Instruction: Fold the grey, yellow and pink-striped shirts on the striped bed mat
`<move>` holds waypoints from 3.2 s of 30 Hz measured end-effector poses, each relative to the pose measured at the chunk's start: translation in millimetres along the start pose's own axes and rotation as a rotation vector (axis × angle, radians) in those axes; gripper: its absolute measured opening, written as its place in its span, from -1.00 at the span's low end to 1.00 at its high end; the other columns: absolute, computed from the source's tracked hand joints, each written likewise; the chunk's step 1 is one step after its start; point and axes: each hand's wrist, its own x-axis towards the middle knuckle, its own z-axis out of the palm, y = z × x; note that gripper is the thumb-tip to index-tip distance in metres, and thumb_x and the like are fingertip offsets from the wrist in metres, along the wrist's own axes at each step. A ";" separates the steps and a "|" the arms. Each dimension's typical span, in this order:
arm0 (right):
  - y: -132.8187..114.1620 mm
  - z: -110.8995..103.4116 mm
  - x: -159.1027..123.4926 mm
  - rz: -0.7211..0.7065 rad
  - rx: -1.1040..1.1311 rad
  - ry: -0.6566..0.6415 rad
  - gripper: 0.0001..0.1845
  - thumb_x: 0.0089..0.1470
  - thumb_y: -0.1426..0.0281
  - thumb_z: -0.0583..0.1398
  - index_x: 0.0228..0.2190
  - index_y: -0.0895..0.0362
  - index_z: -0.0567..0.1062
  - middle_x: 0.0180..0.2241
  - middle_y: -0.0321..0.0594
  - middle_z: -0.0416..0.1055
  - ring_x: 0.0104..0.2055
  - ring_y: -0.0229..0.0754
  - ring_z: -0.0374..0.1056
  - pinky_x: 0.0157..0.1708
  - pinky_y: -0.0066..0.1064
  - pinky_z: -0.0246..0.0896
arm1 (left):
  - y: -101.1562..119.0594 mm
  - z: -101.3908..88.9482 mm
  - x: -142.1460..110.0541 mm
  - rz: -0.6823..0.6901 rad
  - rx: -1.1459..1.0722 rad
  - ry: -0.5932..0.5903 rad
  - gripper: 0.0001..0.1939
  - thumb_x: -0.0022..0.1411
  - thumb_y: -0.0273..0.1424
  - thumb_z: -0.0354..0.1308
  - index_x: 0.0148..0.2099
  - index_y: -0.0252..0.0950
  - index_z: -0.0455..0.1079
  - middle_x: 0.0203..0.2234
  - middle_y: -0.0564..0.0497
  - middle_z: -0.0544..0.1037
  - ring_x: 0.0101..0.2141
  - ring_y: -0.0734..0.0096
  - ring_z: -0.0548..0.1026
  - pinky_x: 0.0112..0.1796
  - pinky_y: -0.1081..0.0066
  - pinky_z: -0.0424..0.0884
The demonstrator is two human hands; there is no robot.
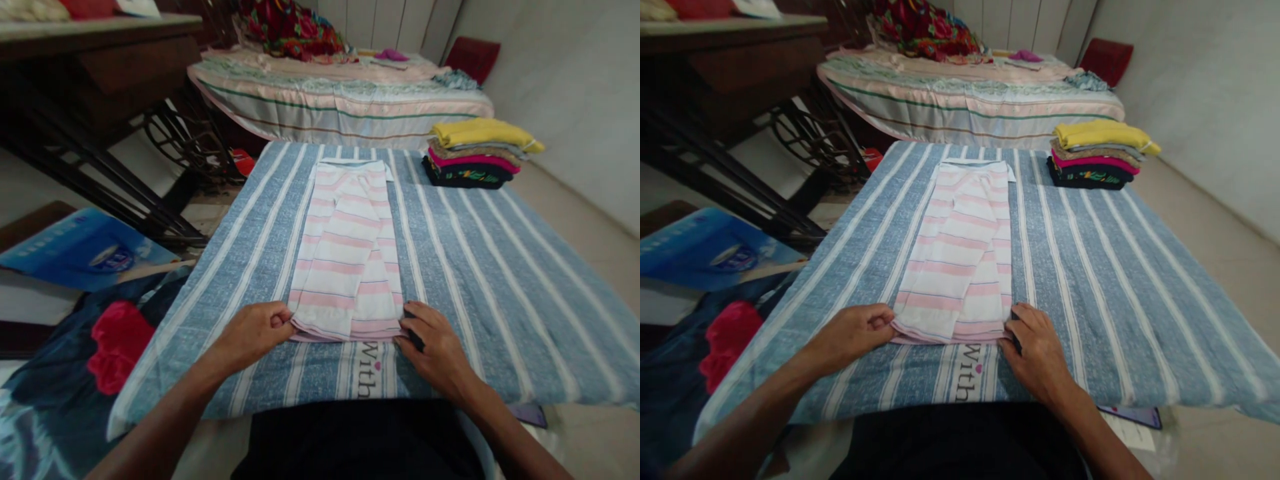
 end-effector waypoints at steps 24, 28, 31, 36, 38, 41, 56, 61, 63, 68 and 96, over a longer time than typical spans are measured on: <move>-4.9 -0.7 4.7 -0.117 0.006 0.036 -0.78 0.03 0.61 0.09 -0.24 0.24 0.41 -0.14 0.03 0.36 0.01 0.06 0.24 -0.04 0.00 0.24 | 1.4 4.3 2.0 -0.028 0.076 0.052 -0.64 0.12 -0.08 -0.03 -0.47 -0.25 0.35 -0.62 0.13 0.42 -0.53 0.44 0.40 -0.48 0.48 0.13; -3.7 -3.8 4.4 -0.162 -0.007 -0.009 -0.79 0.06 0.60 0.09 -0.23 0.28 0.43 -0.12 0.06 0.36 0.03 0.06 0.22 -0.01 -0.04 0.23 | 0.7 4.5 1.5 -0.029 0.076 0.055 -0.64 0.13 -0.09 -0.03 -0.48 -0.25 0.34 -0.63 0.14 0.41 -0.54 0.45 0.39 -0.49 0.48 0.13; -5.1 -7.6 4.5 -0.161 -0.036 -0.070 -0.77 0.06 0.58 0.09 -0.21 0.29 0.44 -0.09 0.06 0.35 0.05 0.06 0.21 0.03 -0.04 0.19 | 0.1 4.9 1.5 -0.025 0.092 0.057 -0.65 0.13 -0.10 -0.04 -0.49 -0.25 0.32 -0.64 0.15 0.40 -0.55 0.46 0.38 -0.49 0.48 0.12; -11.5 -9.3 6.1 -0.139 -0.123 -0.078 -0.78 0.08 0.57 0.05 -0.25 0.28 0.46 -0.09 0.03 0.37 0.05 0.07 0.22 0.05 0.01 0.12 | 2.6 5.0 0.5 -0.029 0.109 0.062 -0.65 0.14 -0.11 -0.05 -0.49 -0.25 0.32 -0.63 0.14 0.41 -0.53 0.46 0.39 -0.49 0.49 0.11; -13.1 -8.5 6.6 -0.132 -0.135 -0.073 -0.78 0.09 0.56 0.04 -0.27 0.27 0.47 -0.10 0.02 0.39 0.04 0.06 0.24 0.05 0.00 0.11 | 4.5 4.7 -1.1 -0.027 0.126 0.064 -0.66 0.14 -0.12 -0.05 -0.47 -0.25 0.32 -0.61 0.13 0.42 -0.51 0.44 0.40 -0.49 0.49 0.11; -12.7 -7.0 6.1 -0.128 -0.147 -0.065 -0.77 0.10 0.55 0.03 -0.29 0.26 0.48 -0.11 0.02 0.40 0.03 0.05 0.25 0.05 -0.01 0.11 | 6.3 4.7 -4.2 -0.019 0.146 0.069 -0.68 0.14 -0.14 -0.06 -0.44 -0.24 0.34 -0.58 0.11 0.44 -0.49 0.43 0.40 -0.48 0.49 0.11; -5.5 -3.6 4.2 -0.142 -0.148 -0.049 -0.82 0.15 0.48 0.07 -0.29 0.24 0.47 -0.13 0.02 0.40 0.02 0.02 0.26 0.02 -0.04 0.19 | 9.3 14.9 -11.4 0.010 0.254 0.169 -0.69 0.22 -0.24 -0.13 -0.47 -0.25 0.28 -0.59 0.07 0.42 -0.51 0.45 0.36 -0.47 0.46 0.09; -7.1 -9.1 5.4 -0.161 -0.175 -0.109 -0.82 0.14 0.50 0.07 -0.28 0.24 0.47 -0.10 0.02 0.39 0.04 0.03 0.25 0.05 -0.03 0.16 | 11.3 14.5 -11.2 -0.007 0.284 0.164 -0.67 0.23 -0.20 -0.13 -0.48 -0.25 0.26 -0.59 0.08 0.42 -0.52 0.44 0.36 -0.48 0.46 0.08; -7.6 -10.3 6.3 -0.170 -0.181 -0.120 -0.78 0.13 0.54 0.05 -0.27 0.23 0.48 -0.09 0.02 0.39 0.06 0.02 0.23 0.06 -0.03 0.14 | 11.2 15.3 -11.5 -0.008 0.301 0.174 -0.67 0.23 -0.20 -0.14 -0.48 -0.25 0.26 -0.58 0.08 0.42 -0.51 0.44 0.37 -0.48 0.45 0.09; -6.8 -9.8 10.3 -0.153 -0.134 -0.107 -0.77 0.11 0.57 0.03 -0.29 0.23 0.48 -0.12 0.01 0.40 0.02 0.01 0.26 0.03 -0.05 0.19 | 8.1 20.7 -15.8 0.072 0.385 0.242 -0.76 0.22 -0.28 -0.09 -0.40 -0.26 0.29 -0.47 0.01 0.46 -0.39 0.34 0.43 -0.38 0.40 0.22; -19.4 -5.4 15.0 -0.014 -0.116 0.002 -0.85 0.09 0.39 0.13 -0.31 0.19 0.46 -0.12 0.02 0.39 -0.01 0.06 0.26 -0.03 -0.04 0.21 | 112.2 81.6 14.5 0.646 0.368 0.351 -0.93 0.17 -0.47 0.02 -0.30 -0.32 0.32 -0.28 -0.14 0.41 -0.21 0.17 0.34 -0.16 0.13 0.30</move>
